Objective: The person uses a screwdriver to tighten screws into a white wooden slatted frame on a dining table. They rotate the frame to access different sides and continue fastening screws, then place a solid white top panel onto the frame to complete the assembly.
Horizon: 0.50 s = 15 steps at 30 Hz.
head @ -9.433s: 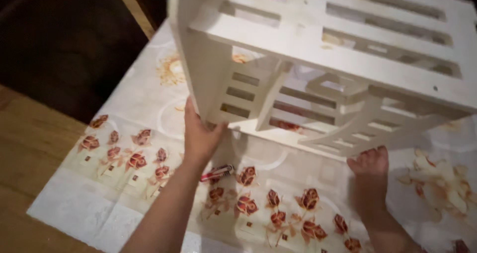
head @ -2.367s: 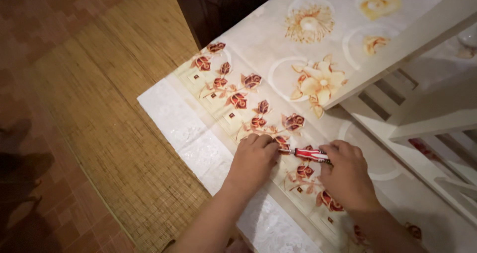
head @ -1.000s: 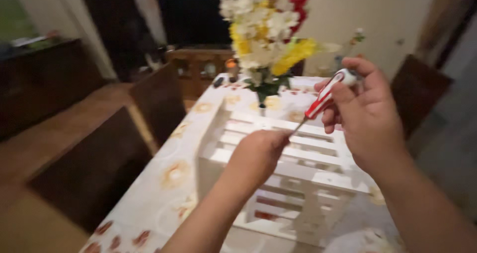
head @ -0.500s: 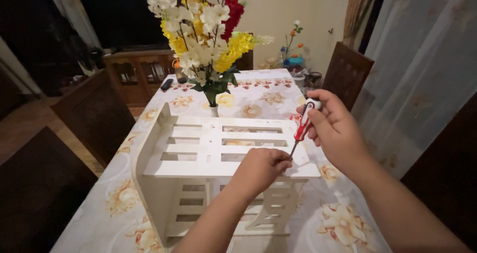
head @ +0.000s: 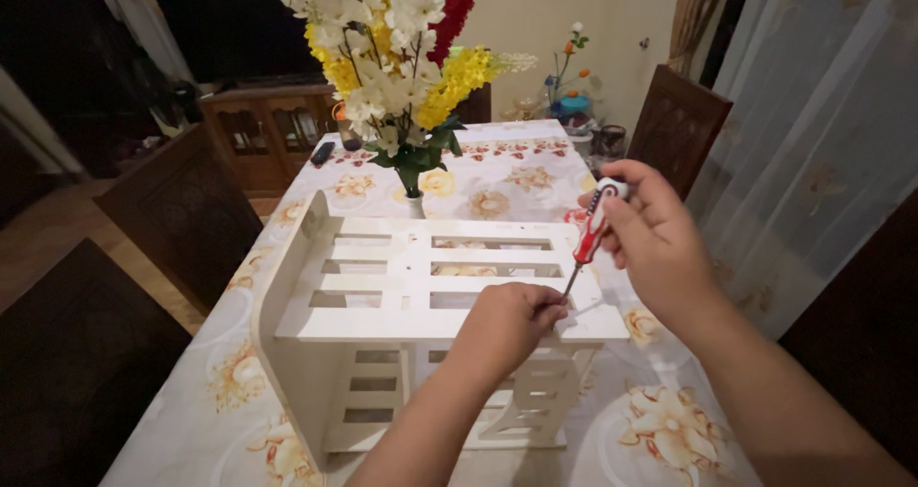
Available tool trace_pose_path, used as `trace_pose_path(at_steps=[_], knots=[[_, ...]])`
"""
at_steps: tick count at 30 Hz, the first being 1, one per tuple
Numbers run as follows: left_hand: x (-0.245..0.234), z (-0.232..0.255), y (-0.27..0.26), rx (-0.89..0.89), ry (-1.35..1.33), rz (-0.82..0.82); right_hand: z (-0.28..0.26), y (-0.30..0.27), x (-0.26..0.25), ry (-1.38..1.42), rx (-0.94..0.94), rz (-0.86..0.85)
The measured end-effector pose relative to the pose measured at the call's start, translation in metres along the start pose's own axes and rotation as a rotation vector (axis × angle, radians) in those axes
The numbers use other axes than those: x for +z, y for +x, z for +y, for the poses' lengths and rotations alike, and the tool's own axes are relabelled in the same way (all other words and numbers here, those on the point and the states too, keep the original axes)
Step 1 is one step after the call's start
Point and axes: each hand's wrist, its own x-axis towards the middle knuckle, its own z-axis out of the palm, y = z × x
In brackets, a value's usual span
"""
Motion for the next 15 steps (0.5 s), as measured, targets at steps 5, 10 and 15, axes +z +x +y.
trace_pose_path(at_steps=[5, 10, 15], knots=[[0.0001, 0.0007, 0.0014, -0.003, 0.023, 0.010, 0.0006, 0.0025, 0.0039, -0.016, -0.058, 0.018], [-0.0028, 0.0038, -0.0002, -0.016, 0.016, -0.012, 0.0000, 0.0051, 0.0063, 0.043, -0.078, 0.004], [-0.0019, 0.0073, -0.0037, 0.009, 0.010, 0.017, -0.0043, 0.0016, 0.0085, 0.063, -0.119, -0.008]])
